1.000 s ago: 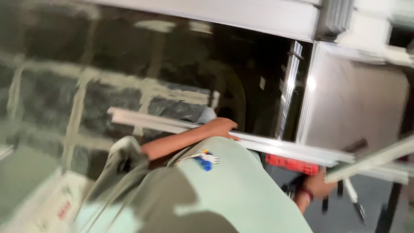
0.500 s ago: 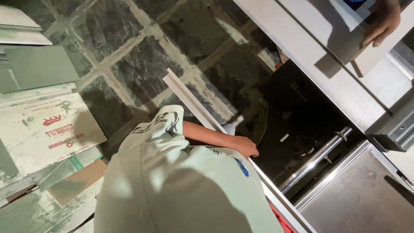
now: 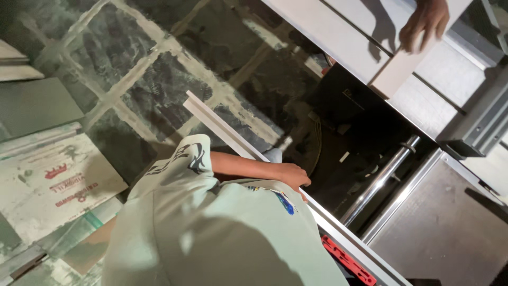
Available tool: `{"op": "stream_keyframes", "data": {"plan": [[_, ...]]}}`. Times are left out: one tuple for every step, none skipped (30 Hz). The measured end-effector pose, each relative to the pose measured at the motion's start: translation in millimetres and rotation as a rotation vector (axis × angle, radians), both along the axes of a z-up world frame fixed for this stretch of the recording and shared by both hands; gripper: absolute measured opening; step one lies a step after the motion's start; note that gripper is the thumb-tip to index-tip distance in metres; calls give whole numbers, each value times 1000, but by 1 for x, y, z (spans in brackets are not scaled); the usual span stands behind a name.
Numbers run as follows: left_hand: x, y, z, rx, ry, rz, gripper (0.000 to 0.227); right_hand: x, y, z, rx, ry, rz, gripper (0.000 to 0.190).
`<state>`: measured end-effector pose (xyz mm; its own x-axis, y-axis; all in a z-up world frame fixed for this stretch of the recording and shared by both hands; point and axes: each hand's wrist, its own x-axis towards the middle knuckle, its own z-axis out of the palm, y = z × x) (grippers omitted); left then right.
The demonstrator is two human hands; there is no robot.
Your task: The person positions a long metal profile on a table saw, aligns it against the fence, and pushes it through the blade to cut it. The person repeats this process for multiple metal profiles.
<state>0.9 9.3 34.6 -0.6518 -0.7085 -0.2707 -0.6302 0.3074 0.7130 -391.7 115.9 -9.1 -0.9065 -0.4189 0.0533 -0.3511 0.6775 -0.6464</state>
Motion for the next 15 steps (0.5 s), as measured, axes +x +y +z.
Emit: {"op": "stream_keyframes", "data": {"plan": [[0,1,-1,12,-3,-3,73,-2,5,1,-5,1,2,52],[0,0,-2,24,-6,-6,73,-4,9,2,-15,1,-3,52],[0,0,-3,16,8,-5,73,-7,9,3,-14,0,7,52],[1,-1,-5,8,22,-3,74,-10,8,3,-15,0,10,53],[-1,0,-7,2,41,-13,74,-15,15,5,-12,16,-1,53],[-2,2,-9,9,22,-17,75,-19,22,6,-14,26,-16,53],[-3,-1,-12,7,6,-24,77,-24,24,7,14,77,-29,53],[-6,-4,-13,6,-10,-30,79,-30,28,9,46,120,-42,54],[-7,-5,-14,21,-27,-31,79,-33,28,7,142,230,-60,52],[-8,-4,-14,36,-44,-33,79,-37,29,7,130,227,-42,52],[-6,-4,-14,51,-67,-40,79,-37,29,5,119,218,-30,51],[-3,-4,-13,53,-56,-21,78,-37,29,2,108,209,-18,51],[-3,-4,-12,57,-43,-14,77,-37,32,-1,89,199,-20,51],[-4,-4,-12,61,-31,-8,77,-38,31,-5,69,190,-22,51],[-6,-5,-12,67,-28,-5,77,-41,33,-8,36,158,-30,50]]}}
